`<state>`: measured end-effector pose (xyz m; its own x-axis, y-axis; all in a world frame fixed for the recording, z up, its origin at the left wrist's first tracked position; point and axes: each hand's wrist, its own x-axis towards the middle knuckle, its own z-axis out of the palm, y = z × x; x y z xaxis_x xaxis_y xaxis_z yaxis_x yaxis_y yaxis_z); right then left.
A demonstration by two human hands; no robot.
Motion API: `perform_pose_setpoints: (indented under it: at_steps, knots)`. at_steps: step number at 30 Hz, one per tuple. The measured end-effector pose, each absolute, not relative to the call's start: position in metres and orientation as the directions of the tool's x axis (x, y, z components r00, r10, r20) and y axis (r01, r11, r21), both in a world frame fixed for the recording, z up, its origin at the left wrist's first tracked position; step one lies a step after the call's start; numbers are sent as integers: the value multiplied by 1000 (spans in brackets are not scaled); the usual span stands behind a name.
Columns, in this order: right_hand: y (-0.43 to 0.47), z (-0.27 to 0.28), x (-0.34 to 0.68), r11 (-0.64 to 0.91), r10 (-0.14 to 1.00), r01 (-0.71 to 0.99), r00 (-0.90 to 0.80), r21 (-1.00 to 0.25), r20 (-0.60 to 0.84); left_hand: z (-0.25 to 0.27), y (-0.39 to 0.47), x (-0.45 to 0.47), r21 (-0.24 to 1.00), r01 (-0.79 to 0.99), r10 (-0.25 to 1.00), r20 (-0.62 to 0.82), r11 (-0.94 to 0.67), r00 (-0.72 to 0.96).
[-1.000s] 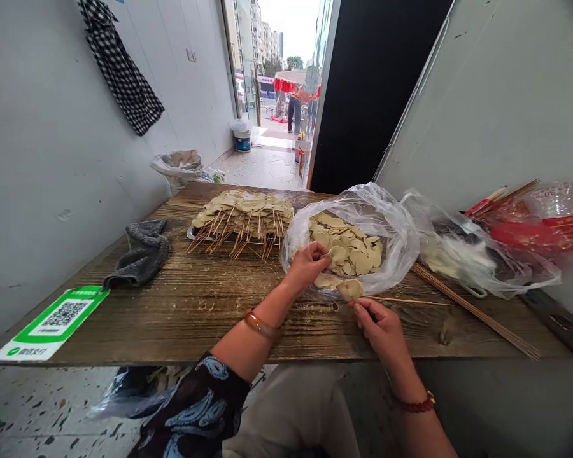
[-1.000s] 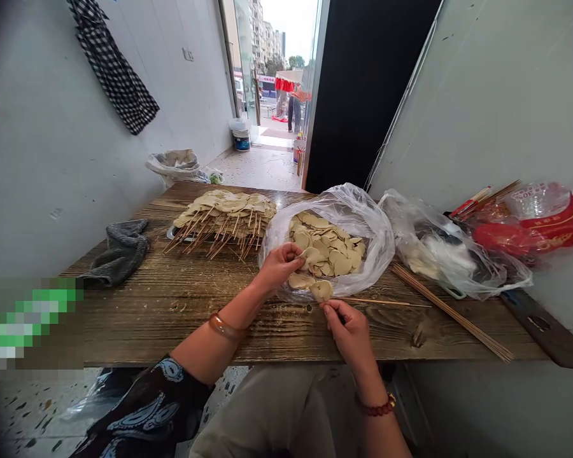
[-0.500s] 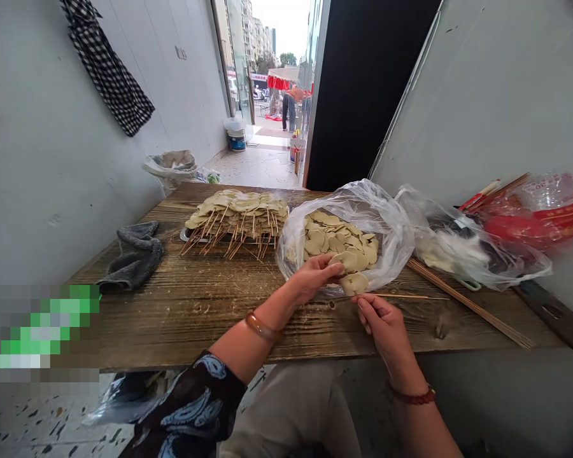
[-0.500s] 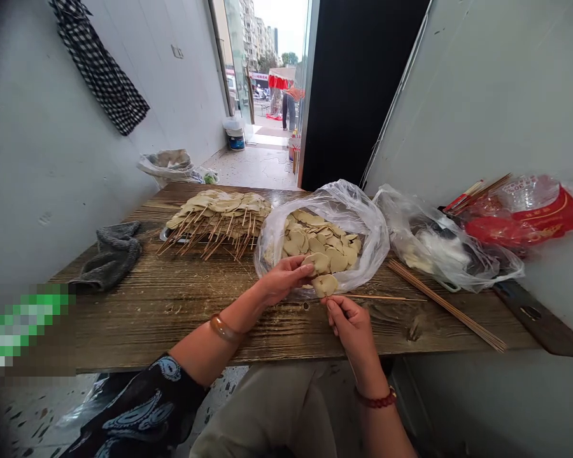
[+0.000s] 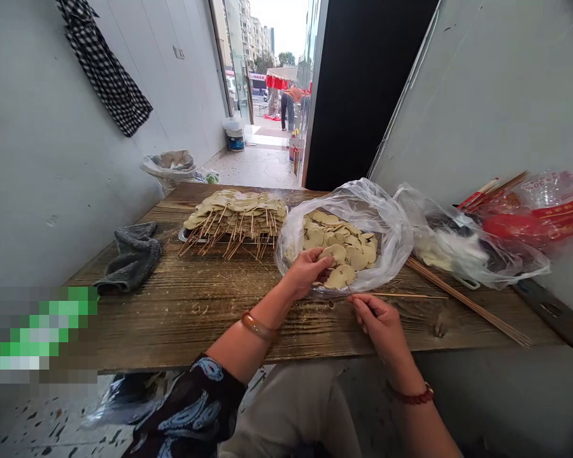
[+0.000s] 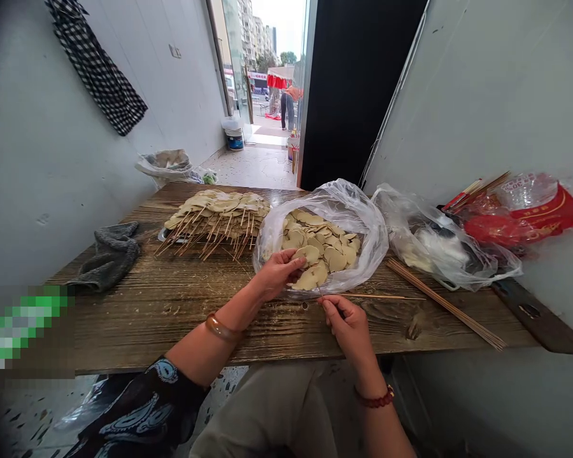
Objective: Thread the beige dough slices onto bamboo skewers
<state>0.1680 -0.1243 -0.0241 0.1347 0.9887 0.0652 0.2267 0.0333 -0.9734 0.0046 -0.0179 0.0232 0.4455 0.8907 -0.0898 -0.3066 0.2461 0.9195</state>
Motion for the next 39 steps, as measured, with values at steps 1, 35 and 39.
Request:
perform_pose_setpoints:
  at_steps: [1, 35, 39]
  knots:
    - [-124, -24, 168, 37, 988, 231, 135, -972, 69, 24, -18, 5, 923, -302, 893, -87, 239, 441]
    - [-123, -18, 161, 135, 952, 401, 201, -906, 231, 15, -28, 17, 982, -150, 847, -18, 115, 531]
    - [-124, -19, 161, 121, 949, 395, 222, -911, 222, 15, -33, 20, 992, -115, 835, 18, 54, 550]
